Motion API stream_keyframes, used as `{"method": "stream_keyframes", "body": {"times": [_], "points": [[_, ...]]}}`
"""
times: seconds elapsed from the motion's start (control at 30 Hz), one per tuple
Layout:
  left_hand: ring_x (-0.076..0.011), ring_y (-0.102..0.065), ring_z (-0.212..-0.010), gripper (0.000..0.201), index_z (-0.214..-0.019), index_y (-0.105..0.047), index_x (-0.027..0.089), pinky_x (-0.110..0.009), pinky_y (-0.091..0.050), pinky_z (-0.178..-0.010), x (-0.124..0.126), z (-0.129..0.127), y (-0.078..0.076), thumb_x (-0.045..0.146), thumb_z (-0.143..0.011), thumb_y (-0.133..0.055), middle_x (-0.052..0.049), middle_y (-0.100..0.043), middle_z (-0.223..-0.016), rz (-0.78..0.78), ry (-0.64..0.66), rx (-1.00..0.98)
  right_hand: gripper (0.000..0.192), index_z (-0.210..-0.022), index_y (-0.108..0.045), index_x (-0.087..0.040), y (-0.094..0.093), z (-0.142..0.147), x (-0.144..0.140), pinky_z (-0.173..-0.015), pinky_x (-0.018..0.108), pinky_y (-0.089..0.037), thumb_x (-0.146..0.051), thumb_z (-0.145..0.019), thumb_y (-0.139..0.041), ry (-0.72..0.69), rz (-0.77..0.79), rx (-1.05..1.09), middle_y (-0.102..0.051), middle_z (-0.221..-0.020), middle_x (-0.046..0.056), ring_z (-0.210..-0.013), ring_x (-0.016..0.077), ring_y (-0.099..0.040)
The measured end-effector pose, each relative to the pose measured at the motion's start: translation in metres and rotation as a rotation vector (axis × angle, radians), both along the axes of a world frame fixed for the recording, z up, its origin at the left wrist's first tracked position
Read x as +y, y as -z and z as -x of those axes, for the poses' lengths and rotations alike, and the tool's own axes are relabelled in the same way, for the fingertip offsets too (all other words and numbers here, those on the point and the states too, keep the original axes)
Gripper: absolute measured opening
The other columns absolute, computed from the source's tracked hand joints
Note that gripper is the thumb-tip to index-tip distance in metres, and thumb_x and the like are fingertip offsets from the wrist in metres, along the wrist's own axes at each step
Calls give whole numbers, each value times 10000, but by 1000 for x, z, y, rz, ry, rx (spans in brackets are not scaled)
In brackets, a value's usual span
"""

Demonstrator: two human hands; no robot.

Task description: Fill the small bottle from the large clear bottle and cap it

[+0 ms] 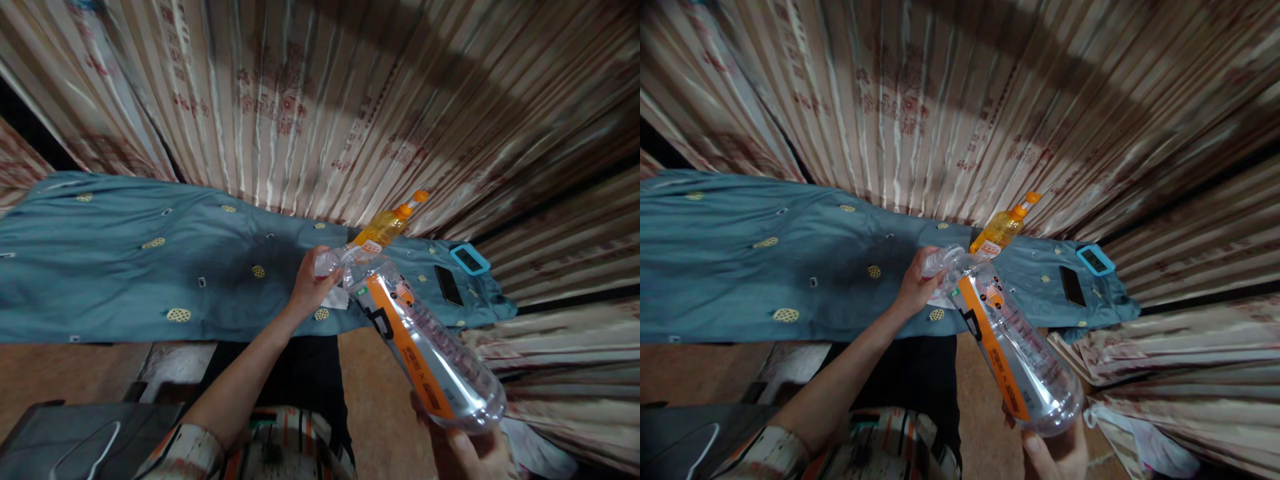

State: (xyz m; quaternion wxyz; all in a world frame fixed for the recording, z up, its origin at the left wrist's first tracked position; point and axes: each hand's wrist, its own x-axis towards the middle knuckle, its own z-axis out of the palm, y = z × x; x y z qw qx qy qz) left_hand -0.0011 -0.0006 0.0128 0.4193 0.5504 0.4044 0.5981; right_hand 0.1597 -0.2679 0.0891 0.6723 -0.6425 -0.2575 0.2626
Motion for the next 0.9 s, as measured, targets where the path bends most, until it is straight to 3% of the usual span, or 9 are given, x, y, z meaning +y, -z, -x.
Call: {"method": "stream_keyframes", "body": {"times": [0.17,0.3,0.5,0.7,0.9], "points": [[-283,-742,-1153,461,-1234,-685,250,-432,-601,-1050,0,1,-2,261,-823,-894,-69,-765,-1230,-8,-6,5,748,-1388,-654,-233,-2,1,0,-663,372,-568,-441,-769,-1020,13,-2,1,-816,-844,16,-712,253,-741],[-293,-736,-1181,465,-1222,-683,259,-451,-592,-1081,1,2,-2,260,-811,-900,-65,-766,-1240,-6,4,4,809,-1460,-644,-226,-4,3,1,-647,387,-572,-407,-762,-1012,16,-1,19,-817,-873,30,-631,238,-716],[-291,-728,-1175,471,-1224,-684,270,-445,-589,-1076,1,3,-2,264,-804,-897,-56,-769,-1233,-5,9,-1,590,-1311,-689,-226,-8,9,6,-614,361,-565,-359,-813,-977,32,7,-20,-796,-815,14,-622,230,-704],[-283,-726,-1151,468,-1221,-682,258,-438,-595,-1064,2,3,-1,262,-803,-893,-59,-748,-1207,5,9,-25,783,-1363,-678,-235,-7,11,10,-622,334,-583,-405,-697,-1052,88,-28,14,-803,-803,0,-637,221,-719],[-278,-726,-1129,474,-1230,-674,255,-429,-608,-1025,3,-1,4,303,-809,-885,-66,-738,-1203,13,7,-60,741,-1360,-673,-232,-2,4,7,-690,379,-570,-391,-721,-1014,44,-23,-7,-811,-949,34,-726,243,-721]]}}
